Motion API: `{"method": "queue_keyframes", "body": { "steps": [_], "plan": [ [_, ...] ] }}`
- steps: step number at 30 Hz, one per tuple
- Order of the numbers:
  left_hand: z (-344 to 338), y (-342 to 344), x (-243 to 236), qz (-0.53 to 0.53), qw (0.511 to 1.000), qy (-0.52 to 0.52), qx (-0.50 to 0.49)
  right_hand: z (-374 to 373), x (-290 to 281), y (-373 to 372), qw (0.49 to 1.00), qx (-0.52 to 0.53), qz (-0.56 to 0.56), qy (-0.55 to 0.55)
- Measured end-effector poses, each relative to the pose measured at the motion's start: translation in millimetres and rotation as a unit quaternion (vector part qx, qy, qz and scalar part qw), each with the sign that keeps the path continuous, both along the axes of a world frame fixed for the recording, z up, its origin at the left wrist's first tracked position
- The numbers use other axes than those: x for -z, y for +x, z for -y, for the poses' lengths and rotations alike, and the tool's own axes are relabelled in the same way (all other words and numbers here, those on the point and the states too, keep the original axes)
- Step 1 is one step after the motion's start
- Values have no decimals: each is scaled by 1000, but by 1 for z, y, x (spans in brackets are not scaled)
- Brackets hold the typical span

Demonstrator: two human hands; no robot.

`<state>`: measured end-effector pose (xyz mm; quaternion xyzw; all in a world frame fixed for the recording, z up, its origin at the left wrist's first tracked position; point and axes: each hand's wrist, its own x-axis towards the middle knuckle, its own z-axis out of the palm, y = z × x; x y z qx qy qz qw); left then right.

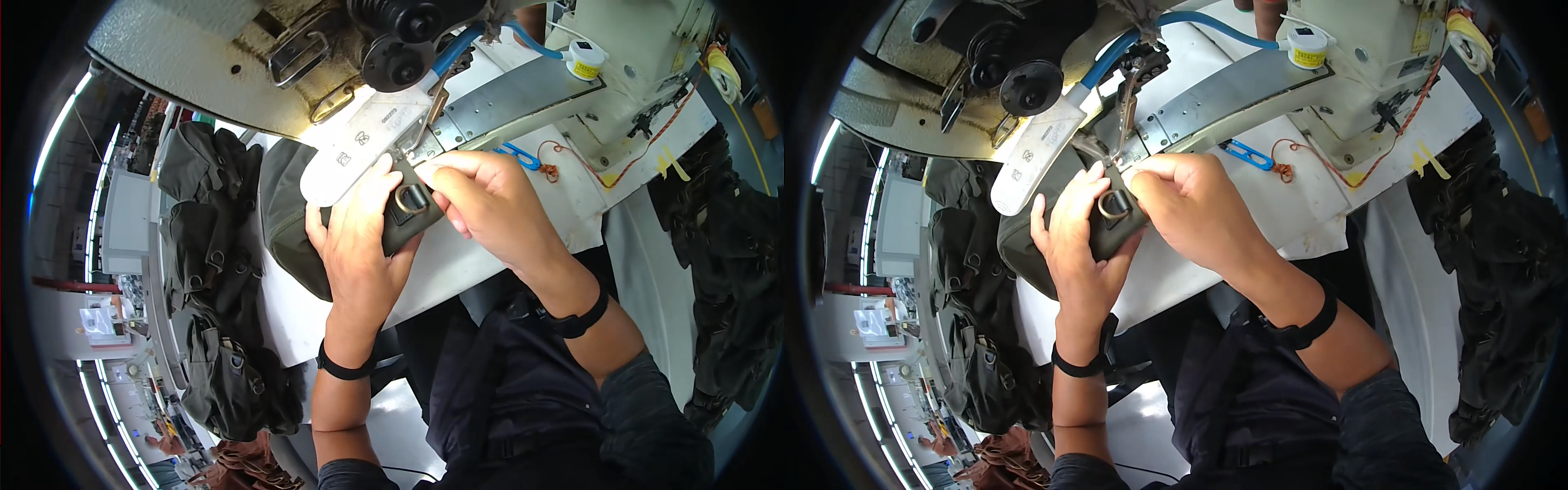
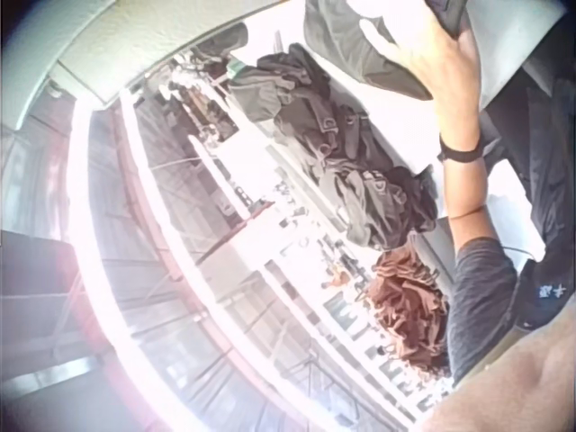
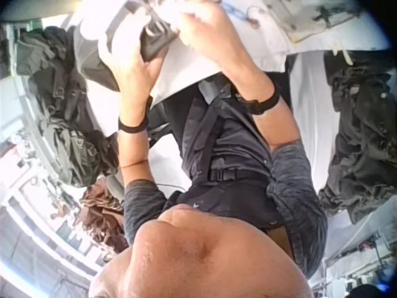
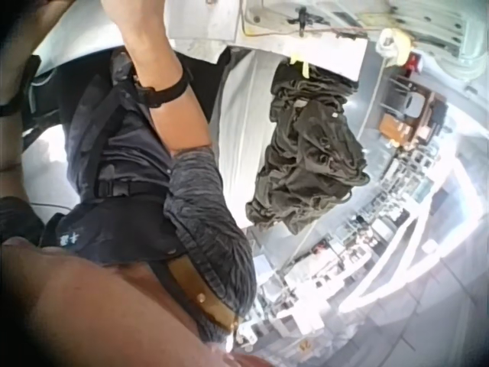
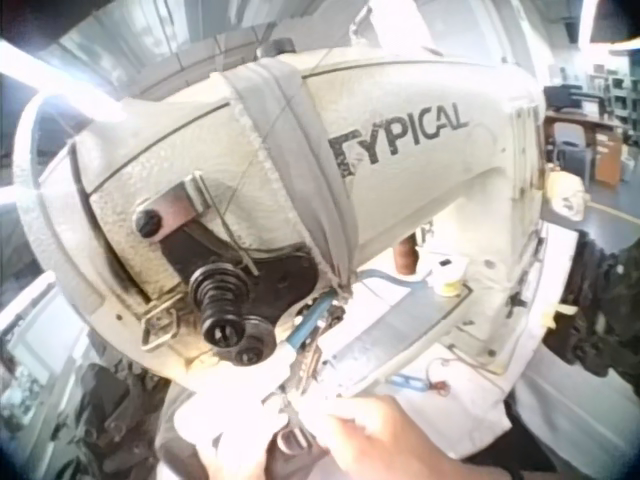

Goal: The person operates an industrial sewing machine to stitch a zipper onto a green canvas bag. They repeatedly guide the bag under the needle, align the zipper tape, and sew along the edges. The person frequently stops to adjust the bag's position and inspect the stitching line before continuing.

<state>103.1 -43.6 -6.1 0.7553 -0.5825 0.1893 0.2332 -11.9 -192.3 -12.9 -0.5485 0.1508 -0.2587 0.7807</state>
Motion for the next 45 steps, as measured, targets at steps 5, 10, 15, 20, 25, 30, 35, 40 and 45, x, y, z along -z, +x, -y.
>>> {"method": "queue_keyframes", "body": {
  "steps": [5, 10, 15, 20, 25, 30, 35, 40, 45],
  "plan": [
    [3, 8, 1, -42, 999, -5, 15, 1, -6, -1, 1000, 1, -6, -1],
    [6, 10, 3, -20, 999, -29, 42, -1, 16, -2, 993, 38, 15, -109],
    [10, -21, 4, 75, 991, -104, -36, -7, 36, -5, 899, 179, 58, -396],
    [15, -22, 14, 45, 986, -155, -30, 10, 55, -5, 898, 90, 55, -427],
    [20, -20, 24, 8, 983, -180, -14, 23, 78, 6, 966, -53, 56, -248],
    [18, -22, 29, -36, 983, -180, -13, 12, 73, -3, 969, -7, 72, -234],
    [16, -25, 29, -141, 965, -222, -14, -7, 56, -17, 967, 58, 102, -228],
    [16, -29, 23, -195, 952, -234, -31, -10, 43, -20, 975, 45, 93, -196],
    [20, -26, 30, -214, 942, -258, -26, -11, 42, -20, 981, 44, 89, -164]
  ]
}}
